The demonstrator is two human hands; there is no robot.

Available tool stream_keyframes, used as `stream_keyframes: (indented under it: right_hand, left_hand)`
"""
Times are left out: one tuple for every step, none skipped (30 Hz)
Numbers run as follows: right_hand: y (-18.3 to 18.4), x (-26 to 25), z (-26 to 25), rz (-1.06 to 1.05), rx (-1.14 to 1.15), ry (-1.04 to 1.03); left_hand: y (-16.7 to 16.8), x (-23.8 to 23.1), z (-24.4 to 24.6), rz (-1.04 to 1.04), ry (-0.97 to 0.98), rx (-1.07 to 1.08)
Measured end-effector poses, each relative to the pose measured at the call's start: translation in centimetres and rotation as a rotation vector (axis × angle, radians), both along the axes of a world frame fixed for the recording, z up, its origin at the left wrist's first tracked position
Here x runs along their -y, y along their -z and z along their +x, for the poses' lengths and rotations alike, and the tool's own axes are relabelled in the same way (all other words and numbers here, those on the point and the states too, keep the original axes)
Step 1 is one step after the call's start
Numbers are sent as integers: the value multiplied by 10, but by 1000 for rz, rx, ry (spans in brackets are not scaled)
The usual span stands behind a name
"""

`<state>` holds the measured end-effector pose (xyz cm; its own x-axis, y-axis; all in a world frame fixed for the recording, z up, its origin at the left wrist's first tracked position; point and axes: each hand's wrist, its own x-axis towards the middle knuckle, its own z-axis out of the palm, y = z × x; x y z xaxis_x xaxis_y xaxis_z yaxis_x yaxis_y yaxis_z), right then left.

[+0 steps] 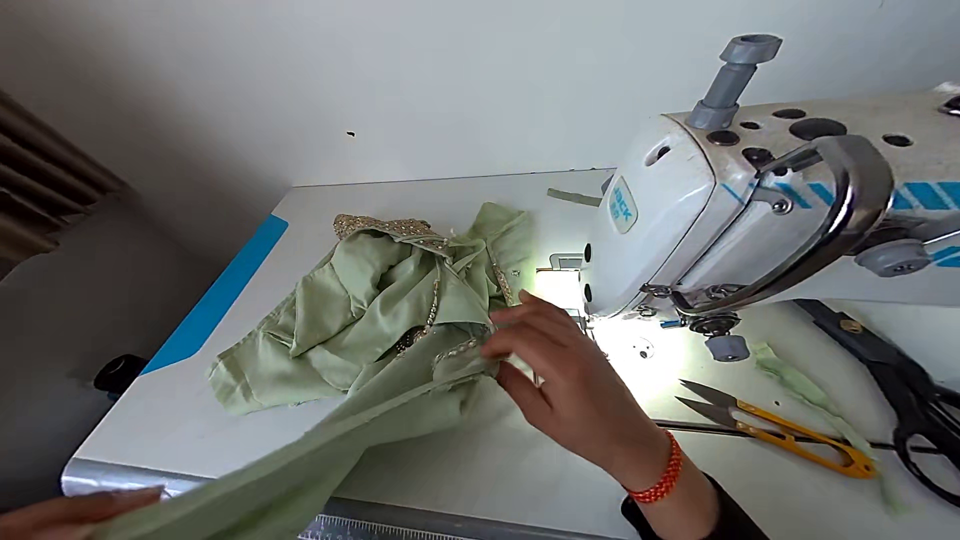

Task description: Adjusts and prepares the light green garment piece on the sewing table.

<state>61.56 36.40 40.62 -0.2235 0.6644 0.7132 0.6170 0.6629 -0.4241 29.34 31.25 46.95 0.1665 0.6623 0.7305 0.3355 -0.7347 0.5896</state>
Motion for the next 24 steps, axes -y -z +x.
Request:
stream_keyframes:
  right_hand:
    - [-4, 0, 1, 8, -59, -7]
    - [-6, 1, 2, 17, -103, -23]
    - [-6, 2, 2, 25, -131, -43]
    - [-5, 3, 3, 29, -152, -64]
    - [-3, 4, 3, 21, -166, -84]
    - [-1, 5, 5, 1, -183, -115]
    - [0, 7, 6, -26, -202, -151]
    - [1, 9, 8, -59, -221, -190]
    - [2, 11, 10, -99, -240, -232]
    - [3, 12, 11, -137, -261, -278]
    - [3, 13, 12, -167, -283, -323]
    - [3, 14, 13, -192, -311, -368]
    - [3, 14, 13, -211, -339, -406]
    - [3, 15, 13, -222, -352, -430]
    - [2, 15, 13, -219, -339, -429]
    - [2, 15, 12, -200, -302, -398]
    - [1, 14, 9, -165, -249, -335]
    - [1, 13, 5, -120, -178, -247]
    - [0, 11, -2, -68, -97, -144]
    - [-3, 9, -10, -21, -29, -49]
    - [-7, 7, -21, 13, 18, 28]
    - [-12, 4, -35, 23, 36, 83]
    - [-19, 2, -52, 6, 27, 117]
    - [-29, 1, -72, -43, -13, 121]
  left_hand:
    - [-2, -4, 0, -5, -31, 36]
    - [-2, -9, -1, -14, -49, 50]
    - [-2, -13, -2, -28, -68, 58]
    - [0, -17, -5, -53, -82, 70]
    - [2, -22, -11, -82, -90, 72]
    - [5, -28, -18, -105, -90, 60]
    - [8, -34, -27, -124, -90, 35]
    - [13, -41, -36, -145, -92, -1]
    - [17, -46, -44, -163, -94, -45]
    - [19, -51, -48, -178, -111, -87]
    - [20, -55, -49, -193, -124, -129]
    - [21, -59, -50, -189, -141, -161]
    - [22, -63, -51, -175, -166, -194]
    - [22, -65, -52, -156, -195, -235]
    - [22, -68, -53, -134, -225, -265]
    - [23, -71, -55, -131, -248, -276]
    - [24, -74, -55, -153, -264, -259]
    - [24, -78, -54, -200, -274, -223]
    - [23, -84, -53, -262, -283, -175]
    - [18, -90, -52, -319, -311, -128]
    - [9, -98, -52, -359, -353, -105]
    - [-1, -106, -54, -371, -380, -106]
    - [-10, -114, -63, -343, -404, -124]
    - [-18, -116, -72, -272, -454, -165]
